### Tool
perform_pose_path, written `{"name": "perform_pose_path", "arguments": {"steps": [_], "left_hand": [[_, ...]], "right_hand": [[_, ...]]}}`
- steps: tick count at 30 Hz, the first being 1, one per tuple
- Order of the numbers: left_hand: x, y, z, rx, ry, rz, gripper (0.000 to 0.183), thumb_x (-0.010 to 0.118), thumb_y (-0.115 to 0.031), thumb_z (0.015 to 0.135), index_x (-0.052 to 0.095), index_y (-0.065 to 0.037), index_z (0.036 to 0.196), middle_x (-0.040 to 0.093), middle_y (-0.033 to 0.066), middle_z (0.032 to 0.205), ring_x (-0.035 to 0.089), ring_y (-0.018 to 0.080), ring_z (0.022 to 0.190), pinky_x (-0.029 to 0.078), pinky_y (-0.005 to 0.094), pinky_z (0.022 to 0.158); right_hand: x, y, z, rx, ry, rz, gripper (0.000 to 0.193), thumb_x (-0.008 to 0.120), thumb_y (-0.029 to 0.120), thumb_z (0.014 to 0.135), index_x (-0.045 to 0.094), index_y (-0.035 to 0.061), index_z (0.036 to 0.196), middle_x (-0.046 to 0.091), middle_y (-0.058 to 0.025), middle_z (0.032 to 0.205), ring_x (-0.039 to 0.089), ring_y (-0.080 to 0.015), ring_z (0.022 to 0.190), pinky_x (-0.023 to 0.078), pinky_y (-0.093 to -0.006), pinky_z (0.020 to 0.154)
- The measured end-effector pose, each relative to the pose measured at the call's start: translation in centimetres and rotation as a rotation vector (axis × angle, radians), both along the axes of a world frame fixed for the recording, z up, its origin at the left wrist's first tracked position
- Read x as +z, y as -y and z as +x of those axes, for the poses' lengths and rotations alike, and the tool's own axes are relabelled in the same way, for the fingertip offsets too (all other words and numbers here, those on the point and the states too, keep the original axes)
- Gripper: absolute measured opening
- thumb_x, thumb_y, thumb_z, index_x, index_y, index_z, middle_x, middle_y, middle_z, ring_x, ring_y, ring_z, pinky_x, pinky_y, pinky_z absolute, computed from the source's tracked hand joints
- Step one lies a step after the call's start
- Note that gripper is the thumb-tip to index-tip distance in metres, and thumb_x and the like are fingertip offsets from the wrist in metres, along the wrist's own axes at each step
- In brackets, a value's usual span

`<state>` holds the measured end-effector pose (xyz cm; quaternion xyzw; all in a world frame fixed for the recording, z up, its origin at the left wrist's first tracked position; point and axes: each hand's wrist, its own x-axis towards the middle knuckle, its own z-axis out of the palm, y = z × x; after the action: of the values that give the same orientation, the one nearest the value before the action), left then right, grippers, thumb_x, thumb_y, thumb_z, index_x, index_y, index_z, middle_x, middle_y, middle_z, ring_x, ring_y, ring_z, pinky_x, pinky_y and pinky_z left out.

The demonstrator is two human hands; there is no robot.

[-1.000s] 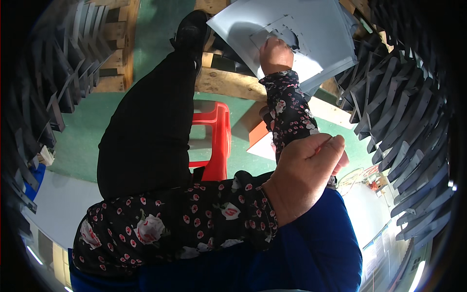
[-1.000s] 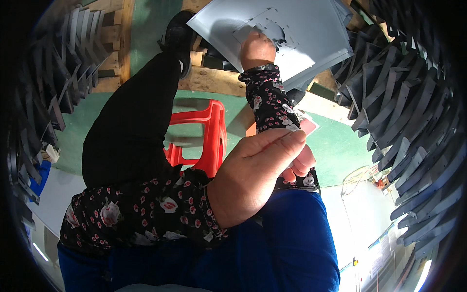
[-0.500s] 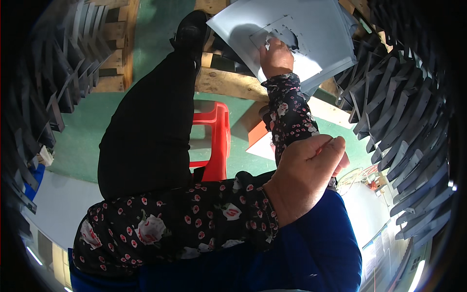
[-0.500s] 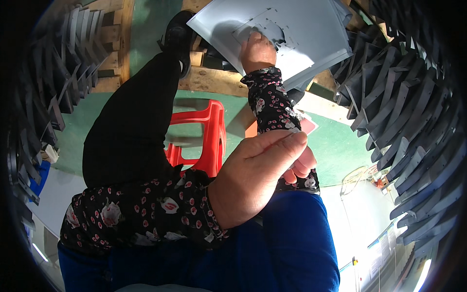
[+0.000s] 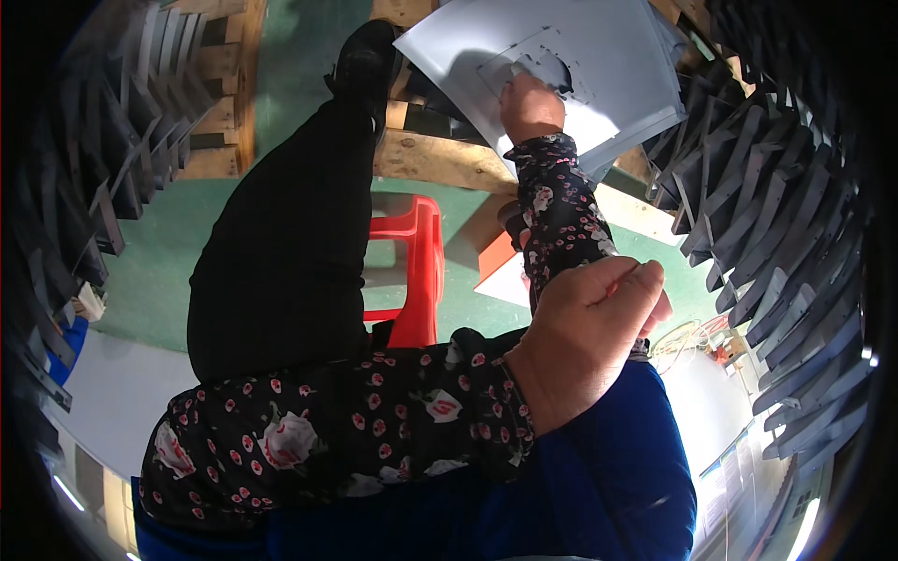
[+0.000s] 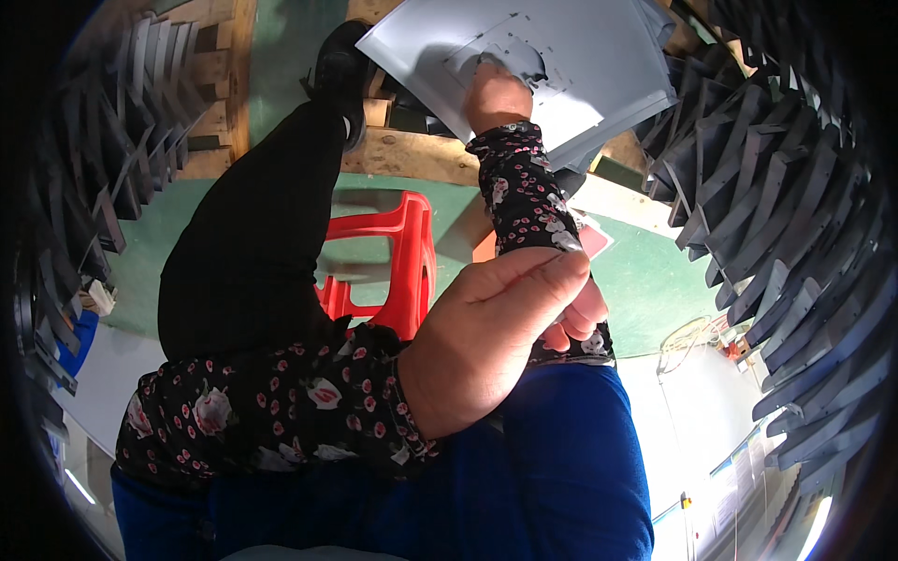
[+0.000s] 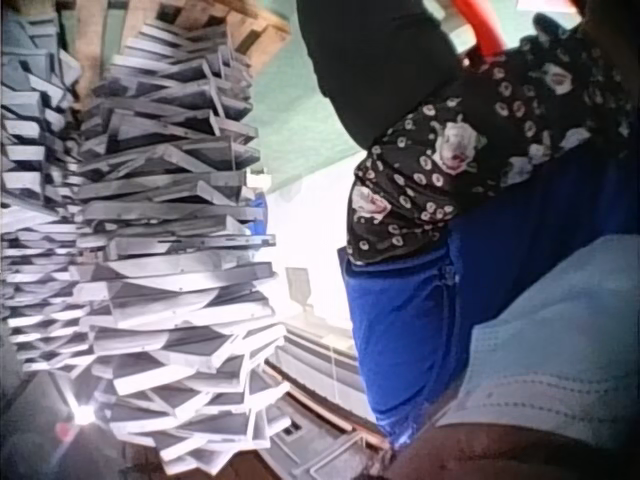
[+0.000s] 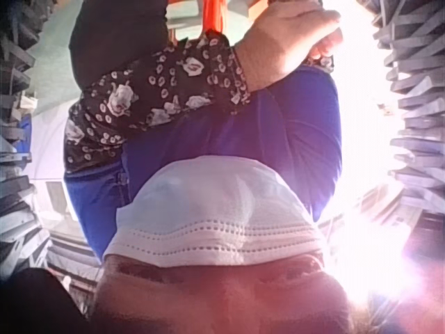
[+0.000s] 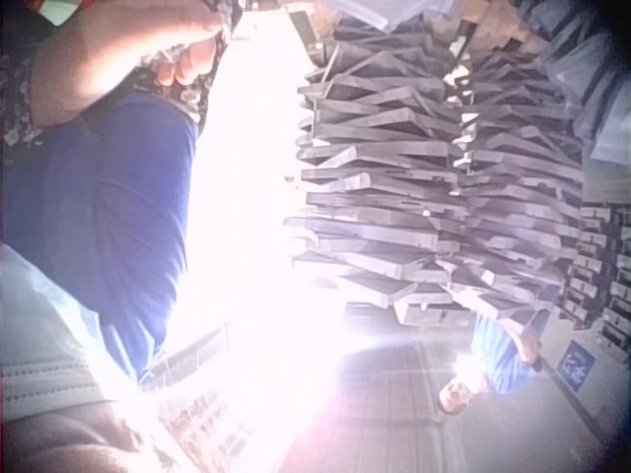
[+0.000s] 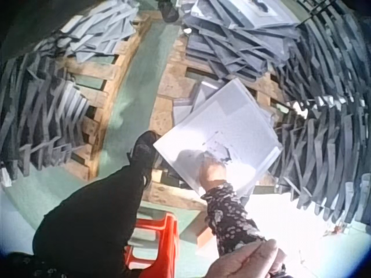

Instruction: Assembling small components and fasteners onto grey metal panels while seated on a stool.

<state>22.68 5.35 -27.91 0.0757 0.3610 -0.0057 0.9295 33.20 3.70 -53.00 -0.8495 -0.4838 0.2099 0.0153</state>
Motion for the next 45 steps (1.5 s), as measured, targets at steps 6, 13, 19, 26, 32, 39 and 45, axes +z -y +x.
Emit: {"name": "perform_pose_path", "arguments": {"steps": [6,13,19,26,32,39,45], "left_hand": [[0.3,-0.2,0.0,-0.006,-0.015,-0.005,0.029,0.04,-0.027,0.09,0.055,-0.001,0.087,0.055,0.0017,0.077,0.05,0.0062,0.069,0.04,0.019,0.062],[-0.1,0.0,0.0,-0.045,0.032,0.01,0.031,0.039,-0.027,0.09,0.055,-0.001,0.092,0.055,0.0021,0.078,0.05,0.0068,0.071,0.04,0.0199,0.063],[0.1,-0.1,0.6,-0.035,0.0,0.033,0.035,0.037,-0.027,0.09,0.052,0.001,0.105,0.054,0.0021,0.078,0.049,0.0082,0.071,0.04,0.021,0.065],[0.1,-0.4,1.1,0.14,-0.126,-0.012,0.032,0.041,-0.029,0.087,0.055,-0.002,0.078,0.054,0.0048,0.075,0.051,0.0114,0.069,0.041,0.024,0.065],[0.3,0.0,2.5,0.143,-0.125,0.051,0.036,0.036,-0.028,0.089,0.054,0.002,0.08,0.054,0.0078,0.076,0.052,0.0126,0.07,0.043,0.0249,0.064],[-0.3,0.9,2.6,0.199,-0.078,0.019,0.031,0.037,-0.026,0.088,0.052,0.001,0.086,0.054,0.0061,0.079,0.052,0.0105,0.071,0.044,0.0243,0.064],[-0.6,0.7,2.6,0.196,-0.116,0.015,0.032,0.039,-0.028,0.087,0.051,0.002,0.084,0.052,0.0064,0.076,0.052,0.0119,0.07,0.042,0.0229,0.065]], "right_hand": [[-0.1,0.2,0.7,0.018,-0.032,0.07,0.022,0.048,0.025,0.078,0.055,0.0045,0.077,0.058,-0.0157,0.078,0.056,-0.032,0.074,0.044,-0.0403,0.067],[-0.3,-0.1,0.6,0.023,-0.022,0.01,0.019,0.05,0.023,0.077,0.054,0.0051,0.077,0.058,-0.0146,0.077,0.056,-0.031,0.073,0.045,-0.0395,0.065],[-0.6,0.0,1.2,0.057,-0.006,0.008,0.017,0.05,0.022,0.077,0.054,0.0058,0.076,0.058,-0.0143,0.077,0.056,-0.031,0.073,0.045,-0.0391,0.066],[7.8,-0.2,1.6,-0.368,-0.519,0.475,0.027,0.064,0.024,0.073,0.059,0.0042,0.091,0.06,-0.0071,0.076,0.056,-0.0145,0.068,0.044,-0.0254,0.064],[25.0,4.7,4.8,-0.141,-0.669,0.527,0.017,0.061,0.012,0.075,0.056,-0.0021,0.084,0.055,-0.0077,0.087,0.051,-0.0153,0.081,0.04,-0.0263,0.072],[26.9,5.5,1.4,0.01,-0.3,0.437,0.025,0.07,0.003,0.061,0.062,0.0023,0.085,0.055,-0.0084,0.09,0.053,-0.0159,0.077,0.045,-0.0235,0.058],[26.4,5.1,1.4,-0.048,-0.484,0.475,0.021,0.069,0.001,0.062,0.062,0.0018,0.082,0.055,-0.0081,0.088,0.052,-0.0132,0.072,0.043,-0.0195,0.051]]}}
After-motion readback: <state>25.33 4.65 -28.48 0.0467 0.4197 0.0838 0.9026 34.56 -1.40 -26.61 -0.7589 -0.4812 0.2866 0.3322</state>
